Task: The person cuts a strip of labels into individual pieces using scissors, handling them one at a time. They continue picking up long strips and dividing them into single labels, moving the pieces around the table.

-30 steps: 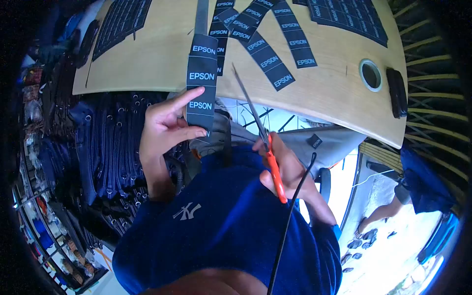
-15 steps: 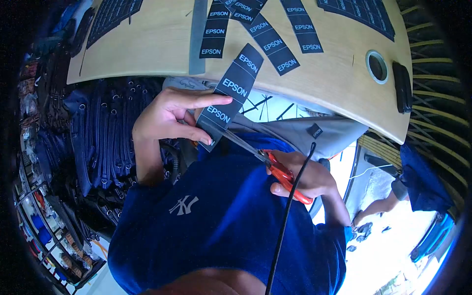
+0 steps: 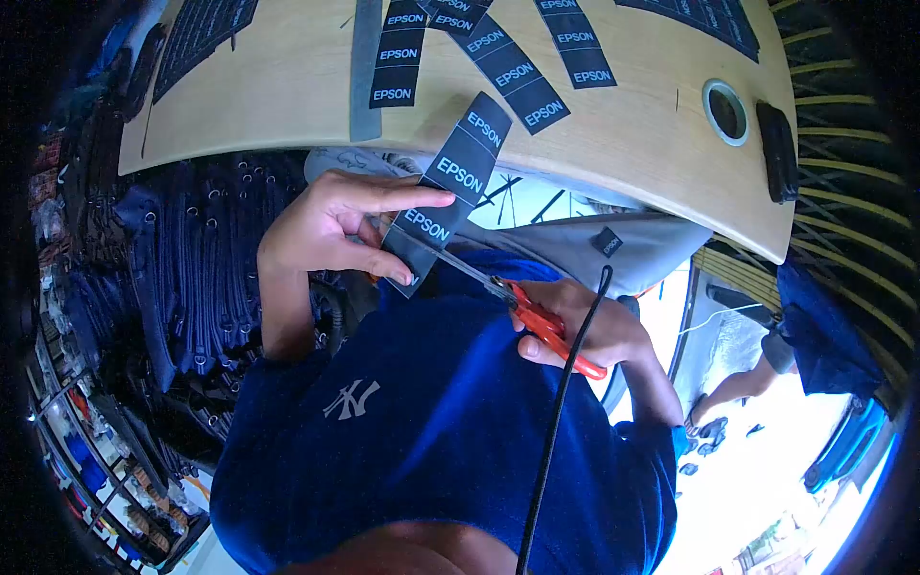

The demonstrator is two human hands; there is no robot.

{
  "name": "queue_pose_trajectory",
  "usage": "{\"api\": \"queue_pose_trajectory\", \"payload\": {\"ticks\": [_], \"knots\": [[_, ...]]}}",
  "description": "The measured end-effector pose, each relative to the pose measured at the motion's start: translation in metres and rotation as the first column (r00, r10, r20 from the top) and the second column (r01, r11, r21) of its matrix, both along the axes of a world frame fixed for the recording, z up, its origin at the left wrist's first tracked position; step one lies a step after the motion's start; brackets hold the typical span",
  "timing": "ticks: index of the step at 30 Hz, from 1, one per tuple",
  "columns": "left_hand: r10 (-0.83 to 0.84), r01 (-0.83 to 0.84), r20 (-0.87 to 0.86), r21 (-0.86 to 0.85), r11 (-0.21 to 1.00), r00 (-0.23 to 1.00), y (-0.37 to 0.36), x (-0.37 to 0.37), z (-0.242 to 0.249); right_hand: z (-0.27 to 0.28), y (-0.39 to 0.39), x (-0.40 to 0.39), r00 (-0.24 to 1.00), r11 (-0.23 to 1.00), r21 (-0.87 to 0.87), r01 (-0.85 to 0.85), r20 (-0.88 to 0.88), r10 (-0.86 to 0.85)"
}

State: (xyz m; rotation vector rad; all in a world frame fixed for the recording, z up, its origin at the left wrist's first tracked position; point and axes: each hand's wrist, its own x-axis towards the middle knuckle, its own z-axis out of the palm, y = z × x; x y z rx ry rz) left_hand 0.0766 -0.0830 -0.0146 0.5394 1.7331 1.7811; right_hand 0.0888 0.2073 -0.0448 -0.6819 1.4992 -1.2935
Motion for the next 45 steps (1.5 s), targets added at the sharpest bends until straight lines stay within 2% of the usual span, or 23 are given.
{"api": "queue_pose_trajectory", "payload": {"ticks": [7,13,17,19,23,31,35,37,41,43,45], "knots": [[-0.021,0.020,-0.027,-0.024,1.000,0.999,0.001,-0.002,0.000,0.000,-0.001,-0.001,1.000,1.000,0.000,0.015,0.008,-0.015],[-0.017,0.017,0.000,-0.050,0.999,1.000,0.001,-0.002,0.000,-0.007,0.002,0.002,0.997,1.000,-0.030,0.009,-0.077,-0.012],[-0.034,0.038,0.068,-0.054,0.998,0.997,0.001,-0.003,-0.001,-0.007,0.004,0.003,0.998,0.999,0.044,-0.010,-0.065,0.013],[-0.019,0.018,-0.044,-0.029,0.999,0.999,0.001,-0.003,-0.002,-0.011,0.005,0.004,0.997,0.998,0.054,-0.028,-0.071,0.032],[-0.020,0.018,-0.038,-0.057,0.998,0.999,0.001,-0.003,0.000,-0.010,0.005,0.005,0.988,0.996,0.083,-0.018,-0.151,0.030],[-0.032,0.035,0.100,-0.031,0.999,0.995,-0.003,-0.002,-0.004,-0.007,0.008,0.005,0.982,0.991,0.133,-0.017,-0.186,0.042],[-0.014,0.015,0.017,-0.026,1.000,1.000,-0.005,-0.001,-0.007,-0.012,0.009,0.009,0.974,0.996,0.089,0.017,-0.228,0.004],[-0.018,0.034,0.119,-0.130,0.991,0.993,-0.011,-0.001,-0.005,-0.013,0.010,0.010,0.974,0.997,0.069,0.045,-0.226,-0.028],[-0.012,0.017,0.039,-0.134,0.991,0.999,-0.014,-0.003,0.006,-0.003,0.010,0.010,0.974,0.992,0.119,0.048,-0.228,-0.019],[0.055,-0.057,-0.035,-0.075,0.996,0.998,-0.016,-0.004,0.010,0.004,0.011,0.008,0.989,0.976,0.219,0.000,-0.144,0.033],[0.102,-0.107,-0.073,-0.078,0.991,0.992,-0.020,-0.012,0.020,0.006,0.011,0.008,0.989,0.973,0.232,0.003,-0.146,0.032]]}}
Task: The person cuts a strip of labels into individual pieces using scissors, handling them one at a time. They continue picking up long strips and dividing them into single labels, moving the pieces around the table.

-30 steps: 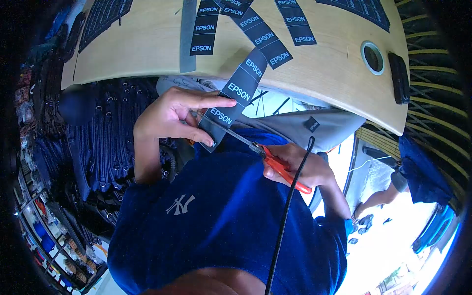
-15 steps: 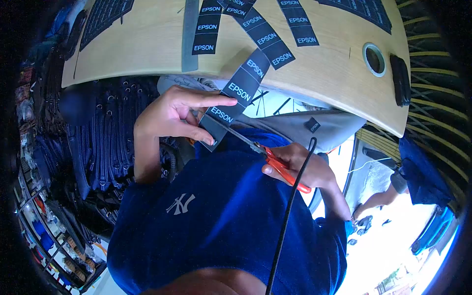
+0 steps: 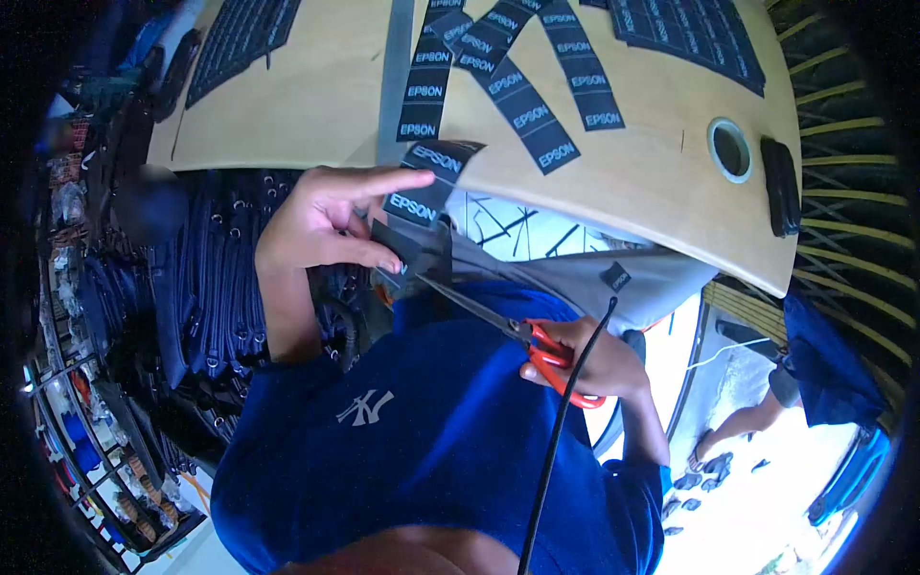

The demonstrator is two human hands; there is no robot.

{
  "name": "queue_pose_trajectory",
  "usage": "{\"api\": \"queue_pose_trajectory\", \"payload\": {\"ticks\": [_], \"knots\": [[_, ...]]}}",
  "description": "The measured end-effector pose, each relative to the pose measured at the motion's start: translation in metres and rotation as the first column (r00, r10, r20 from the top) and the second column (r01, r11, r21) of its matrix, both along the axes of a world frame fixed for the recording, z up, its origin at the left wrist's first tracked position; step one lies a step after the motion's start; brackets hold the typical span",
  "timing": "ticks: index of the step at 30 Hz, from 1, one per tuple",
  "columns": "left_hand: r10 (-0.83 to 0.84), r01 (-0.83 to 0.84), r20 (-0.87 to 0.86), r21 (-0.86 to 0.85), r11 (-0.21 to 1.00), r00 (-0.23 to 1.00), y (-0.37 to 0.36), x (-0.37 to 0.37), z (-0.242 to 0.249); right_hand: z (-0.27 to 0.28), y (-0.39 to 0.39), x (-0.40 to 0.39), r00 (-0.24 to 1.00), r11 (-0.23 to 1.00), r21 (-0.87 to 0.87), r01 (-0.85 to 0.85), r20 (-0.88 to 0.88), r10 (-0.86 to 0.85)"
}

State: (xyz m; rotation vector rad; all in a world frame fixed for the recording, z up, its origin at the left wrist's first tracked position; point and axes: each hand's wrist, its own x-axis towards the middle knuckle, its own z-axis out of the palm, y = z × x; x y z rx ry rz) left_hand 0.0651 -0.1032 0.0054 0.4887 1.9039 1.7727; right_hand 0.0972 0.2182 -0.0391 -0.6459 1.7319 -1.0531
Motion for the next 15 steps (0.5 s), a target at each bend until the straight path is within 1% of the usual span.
{"api": "queue_pose_trajectory", "payload": {"ticks": [2,5,6,8,10,12,14,15], "knots": [[0.108,-0.108,-0.058,-0.008,0.994,0.992,-0.003,-0.011,0.012,-0.007,0.002,0.006,0.994,0.993,-0.051,0.109,0.025,-0.107],[0.308,-0.320,-0.264,-0.005,0.947,0.914,-0.005,-0.043,0.025,-0.013,0.007,0.006,0.992,0.990,-0.072,0.124,0.022,-0.123],[0.341,-0.429,-0.412,-0.142,0.892,0.845,-0.010,-0.058,0.033,-0.014,0.009,0.005,0.991,0.989,-0.065,0.133,0.027,-0.131],[0.471,-0.537,-0.512,0.021,0.843,0.719,-0.009,-0.096,0.042,-0.013,0.009,0.005,0.986,0.983,-0.078,0.164,0.018,-0.164],[0.465,-0.644,-0.667,-0.028,0.765,0.581,-0.015,-0.140,0.054,-0.015,0.011,0.007,0.982,0.978,-0.089,0.191,0.009,-0.191],[0.555,-0.635,-0.631,0.125,0.763,0.542,-0.016,-0.192,0.058,-0.029,0.016,0.011,0.979,0.972,-0.121,0.200,-0.026,-0.204],[0.510,-0.701,-0.711,0.033,0.712,0.484,-0.018,-0.240,0.040,-0.033,0.016,0.014,0.975,0.968,-0.144,0.204,-0.057,-0.213],[0.438,-0.762,-0.810,-0.017,0.647,0.390,-0.030,-0.275,0.017,-0.033,0.015,0.016,0.963,0.952,-0.169,0.255,-0.049,-0.266]]}}
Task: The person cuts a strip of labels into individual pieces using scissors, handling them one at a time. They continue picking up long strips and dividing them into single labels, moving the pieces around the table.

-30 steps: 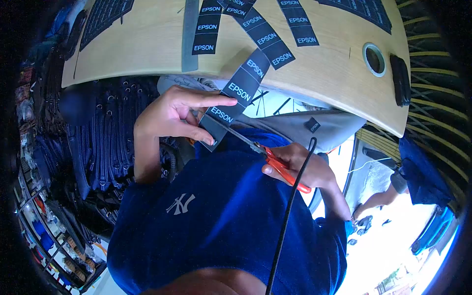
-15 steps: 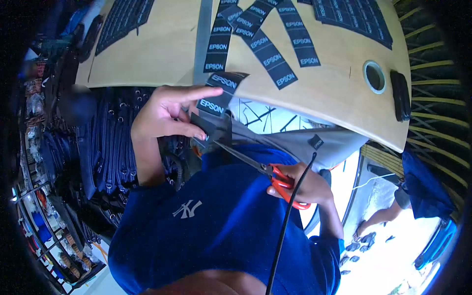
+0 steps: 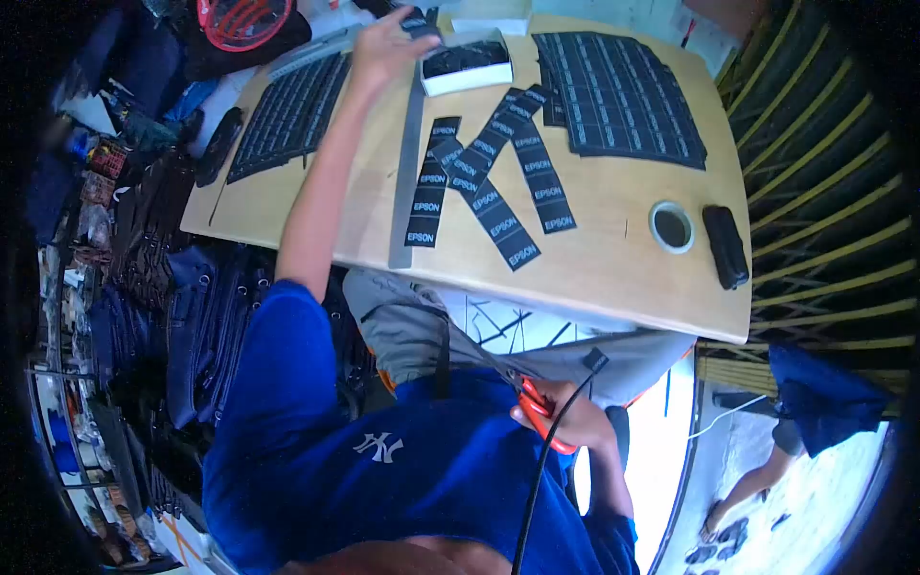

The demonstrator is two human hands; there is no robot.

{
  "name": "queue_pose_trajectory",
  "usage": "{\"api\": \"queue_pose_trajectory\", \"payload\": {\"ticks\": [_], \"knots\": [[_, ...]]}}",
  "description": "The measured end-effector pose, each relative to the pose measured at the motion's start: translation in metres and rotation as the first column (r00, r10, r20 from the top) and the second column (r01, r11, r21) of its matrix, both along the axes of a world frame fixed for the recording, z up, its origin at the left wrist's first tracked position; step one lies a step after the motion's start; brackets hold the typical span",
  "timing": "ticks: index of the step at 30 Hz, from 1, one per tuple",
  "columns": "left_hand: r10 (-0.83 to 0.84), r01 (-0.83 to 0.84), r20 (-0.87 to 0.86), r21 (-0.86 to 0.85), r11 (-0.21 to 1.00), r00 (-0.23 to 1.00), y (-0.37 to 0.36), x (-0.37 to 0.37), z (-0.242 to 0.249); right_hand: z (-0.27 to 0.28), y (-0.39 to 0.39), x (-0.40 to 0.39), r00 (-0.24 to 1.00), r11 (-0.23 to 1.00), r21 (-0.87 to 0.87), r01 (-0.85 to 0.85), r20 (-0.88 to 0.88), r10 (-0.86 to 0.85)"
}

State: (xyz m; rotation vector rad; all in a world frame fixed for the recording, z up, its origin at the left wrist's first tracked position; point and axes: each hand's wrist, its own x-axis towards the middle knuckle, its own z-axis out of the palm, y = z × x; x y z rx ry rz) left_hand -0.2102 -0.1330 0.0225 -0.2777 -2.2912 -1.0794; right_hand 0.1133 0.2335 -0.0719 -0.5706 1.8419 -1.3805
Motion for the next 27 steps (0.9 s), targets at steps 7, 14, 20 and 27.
{"api": "queue_pose_trajectory", "payload": {"ticks": [7,14,20,27], "knots": [[0.113,-0.113,-0.083,0.004,0.994,0.990,0.015,0.021,0.001,-0.002,-0.016,0.021,0.940,0.950,0.059,0.308,-0.172,-0.294],[-0.077,0.060,0.037,0.334,0.941,0.996,0.007,0.123,0.011,-0.005,-0.049,0.012,0.919,0.943,-0.065,0.326,-0.212,-0.332],[-0.187,0.095,0.186,0.417,0.904,0.965,0.036,0.202,0.007,0.011,-0.073,-0.015,0.903,0.911,-0.198,0.363,-0.169,-0.396],[-0.515,0.293,0.340,0.528,0.797,0.787,0.073,0.254,0.006,0.044,-0.093,-0.044,0.831,0.725,-0.488,0.486,0.002,-0.556]]}}
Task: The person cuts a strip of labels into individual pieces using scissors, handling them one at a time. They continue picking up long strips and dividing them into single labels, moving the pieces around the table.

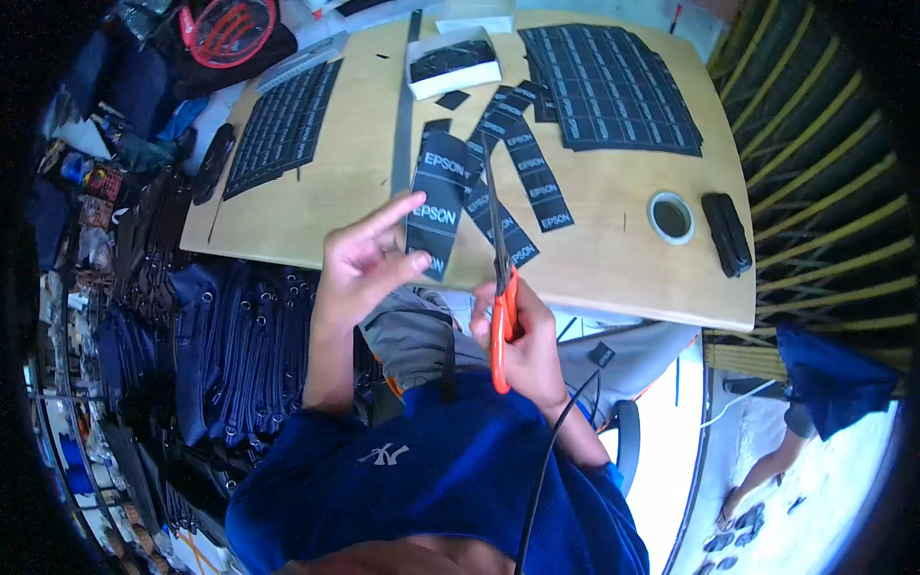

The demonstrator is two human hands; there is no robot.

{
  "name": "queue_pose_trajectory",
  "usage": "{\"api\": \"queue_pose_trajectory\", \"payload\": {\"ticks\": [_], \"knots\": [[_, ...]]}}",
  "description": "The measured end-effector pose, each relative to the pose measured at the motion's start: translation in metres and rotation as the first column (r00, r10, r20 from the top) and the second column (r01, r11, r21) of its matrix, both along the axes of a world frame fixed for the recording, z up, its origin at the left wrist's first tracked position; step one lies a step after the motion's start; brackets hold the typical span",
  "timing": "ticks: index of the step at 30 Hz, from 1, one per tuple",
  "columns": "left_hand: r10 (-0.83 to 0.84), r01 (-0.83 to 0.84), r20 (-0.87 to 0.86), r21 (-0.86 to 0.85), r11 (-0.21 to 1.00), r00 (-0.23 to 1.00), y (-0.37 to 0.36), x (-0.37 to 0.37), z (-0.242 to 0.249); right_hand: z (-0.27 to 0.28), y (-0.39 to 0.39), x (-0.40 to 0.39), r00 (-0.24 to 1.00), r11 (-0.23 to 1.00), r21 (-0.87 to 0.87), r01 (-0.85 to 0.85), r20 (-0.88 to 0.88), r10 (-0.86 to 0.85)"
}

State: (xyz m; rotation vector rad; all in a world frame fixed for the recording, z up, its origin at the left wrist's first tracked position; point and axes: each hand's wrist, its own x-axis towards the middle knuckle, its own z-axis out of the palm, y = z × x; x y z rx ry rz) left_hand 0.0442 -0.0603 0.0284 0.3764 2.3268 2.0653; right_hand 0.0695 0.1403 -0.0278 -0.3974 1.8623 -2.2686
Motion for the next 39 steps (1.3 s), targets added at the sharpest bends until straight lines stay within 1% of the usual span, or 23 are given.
{"api": "queue_pose_trajectory", "payload": {"ticks": [1,4,6,9,10,12,14,16,19,20,22,24,25,26,28,29,30,32,34,36,37,38,39], "knots": [[-0.019,0.027,-0.042,0.193,0.981,0.999,0.012,0.002,-0.008,0.005,-0.003,-0.003,0.999,0.999,-0.006,0.033,0.005,-0.033],[-0.037,0.045,-0.038,0.228,0.973,0.999,0.026,0.015,-0.017,0.017,-0.004,-0.007,0.996,0.994,-0.048,0.093,0.020,-0.092],[-0.048,0.050,-0.014,0.256,0.965,0.999,0.029,0.022,-0.027,0.014,-0.002,-0.007,0.995,0.996,0.046,0.070,0.070,-0.074],[-0.113,0.108,0.008,0.236,0.966,0.994,0.024,0.026,-0.036,0.007,-0.005,-0.005,0.994,0.992,0.071,0.101,0.042,-0.104],[-0.108,0.104,0.006,0.236,0.966,0.994,0.021,0.023,-0.036,0.003,-0.005,-0.005,0.995,0.991,0.103,0.090,0.030,-0.093],[0.029,-0.024,-0.013,0.274,0.962,1.000,0.012,0.008,-0.031,-0.001,-0.002,-0.003,0.997,0.991,0.109,0.078,0.012,-0.080],[0.176,-0.177,-0.138,0.006,0.984,0.975,-0.004,-0.029,-0.032,0.006,0.004,0.000,0.994,0.978,0.183,0.103,0.002,-0.105],[0.126,-0.165,-0.146,-0.293,0.942,0.981,-0.028,-0.080,-0.025,0.009,0.007,0.003,0.992,0.975,0.185,0.127,-0.003,-0.129],[0.030,-0.226,-0.335,-0.565,0.794,0.942,-0.045,-0.167,-0.035,0.006,0.014,0.006,0.981,0.967,0.171,0.188,0.016,-0.194],[0.070,-0.262,-0.300,-0.666,0.698,0.951,-0.037,-0.185,-0.030,0.007,0.016,0.008,0.980,0.966,0.170,0.197,0.002,-0.200],[0.069,-0.234,-0.239,-0.783,0.576,0.969,-0.022,-0.204,-0.027,0.009,0.020,0.011,0.971,0.956,0.176,0.234,0.007,-0.239],[-0.012,-0.427,-0.508,-0.737,0.524,0.861,-0.025,-0.224,-0.056,0.008,0.023,0.012,0.965,0.947,0.192,0.258,-0.013,-0.260],[0.068,-0.445,-0.506,-0.678,0.584,0.860,-0.021,-0.224,-0.060,0.006,0.026,0.013,0.962,0.947,0.176,0.267,0.015,-0.274],[0.068,-0.450,-0.512,-0.677,0.583,0.857,-0.022,-0.227,-0.061,0.004,0.027,0.013,0.957,0.948,0.159,0.276,0.046,-0.286],[0.098,-0.360,-0.374,-0.735,0.574,0.922,-0.022,-0.224,-0.057,-0.003,0.030,0.013,0.960,0.949,0.163,0.268,0.042,-0.278],[0.082,-0.316,-0.341,-0.721,0.616,0.937,-0.026,-0.224,-0.057,-0.005,0.031,0.013,0.963,0.952,0.173,0.252,0.053,-0.264],[0.086,-0.322,-0.344,-0.724,0.610,0.935,-0.025,-0.219,-0.050,-0.007,0.031,0.013,0.966,0.955,0.181,0.237,0.061,-0.251],[0.033,-0.485,-0.591,-0.628,0.609,0.806,-0.022,-0.214,-0.030,-0.008,0.032,0.012,0.974,0.959,0.183,0.215,0.036,-0.225],[0.037,-0.516,-0.636,-0.588,0.623,0.770,-0.020,-0.222,-0.008,-0.009,0.031,0.013,0.979,0.962,0.192,0.195,0.021,-0.203],[0.063,-0.628,-0.714,-0.566,0.534,0.698,-0.017,-0.234,0.012,-0.011,0.030,0.014,0.983,0.975,0.164,0.151,0.081,-0.166],[0.019,-0.622,-0.686,-0.647,0.442,0.727,-0.021,-0.246,0.014,-0.012,0.029,0.015,0.986,0.977,0.146,0.153,0.045,-0.161],[0.021,-0.624,-0.688,-0.644,0.443,0.725,-0.026,-0.252,0.012,-0.011,0.029,0.016,0.986,0.977,0.147,0.153,0.042,-0.161],[0.011,-0.606,-0.649,-0.704,0.370,0.761,-0.030,-0.257,0.008,-0.010,0.029,0.017,0.985,0.978,0.144,0.152,0.053,-0.161]]}}
